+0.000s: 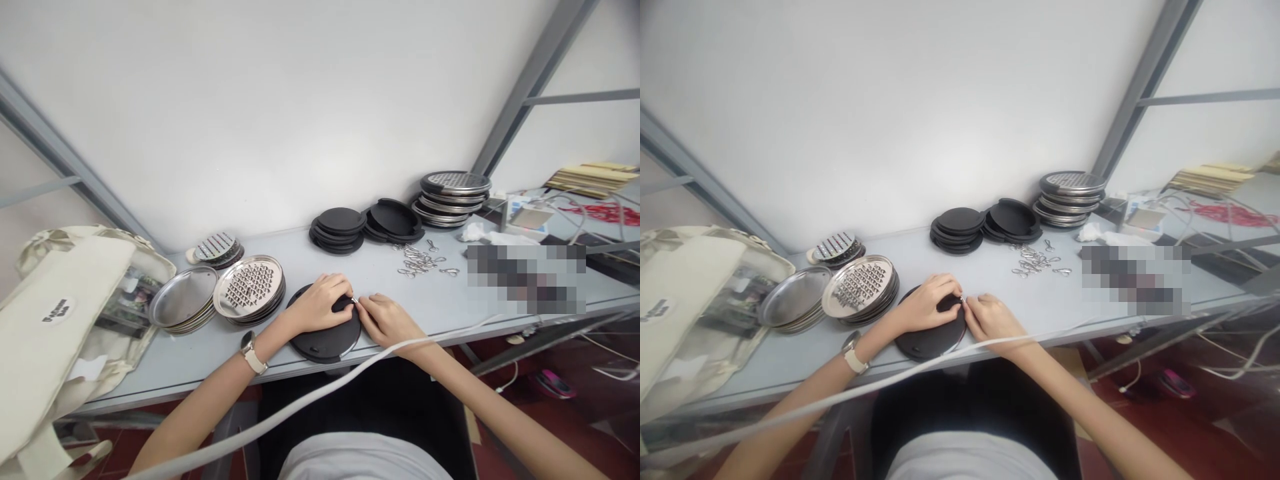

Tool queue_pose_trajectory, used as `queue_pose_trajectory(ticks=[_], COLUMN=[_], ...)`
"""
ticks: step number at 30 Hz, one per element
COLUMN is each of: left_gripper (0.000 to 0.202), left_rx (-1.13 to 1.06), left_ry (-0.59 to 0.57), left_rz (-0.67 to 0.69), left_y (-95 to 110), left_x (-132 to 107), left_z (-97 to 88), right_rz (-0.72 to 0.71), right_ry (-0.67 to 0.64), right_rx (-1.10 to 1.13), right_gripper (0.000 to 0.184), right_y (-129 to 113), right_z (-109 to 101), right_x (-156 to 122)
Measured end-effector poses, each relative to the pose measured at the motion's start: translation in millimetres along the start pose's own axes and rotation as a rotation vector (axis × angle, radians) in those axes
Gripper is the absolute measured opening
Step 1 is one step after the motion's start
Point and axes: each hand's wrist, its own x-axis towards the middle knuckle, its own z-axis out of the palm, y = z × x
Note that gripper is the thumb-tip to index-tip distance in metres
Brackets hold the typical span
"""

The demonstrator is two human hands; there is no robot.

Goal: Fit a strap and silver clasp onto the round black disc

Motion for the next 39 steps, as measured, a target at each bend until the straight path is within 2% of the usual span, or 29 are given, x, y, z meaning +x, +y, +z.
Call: queue_pose_trajectory(ticks=[6,11,25,33,39], left_gripper=[0.019,0.017,0.014,0.007,0.009], left_rx=[0.041,0.022,0.029,0.097,0.128], left_ry=[0.02,0.019,0.015,0.023,0.041], left_rz=[0.016,0.041,0.021,-0.017,-0.027], left_y=[2.4,1.1,0.9,1.6,1.6], left_x=[-0.3,-0.8,-0.4,0.3,-0.4], left_z=[-0.2,1.1,1.3,0.9,0.0], right_rz=[0.06,0.064,0.056,0.046,0.045], right_ry=[-0.036,-0.087,-0.049,-0.049,-0.037], right_rx=[0.139,0.213,0.074,0.064,0.064], right_gripper=[0.03,0.032,0.031,0.03,0.029], right_y=[5.0,8.3,5.3,5.1,4.1], right_z=[-2.4,-5.4,-0.3,-0.8,-1.0], right_x=[3.7,5.9,4.0,3.9,3.3])
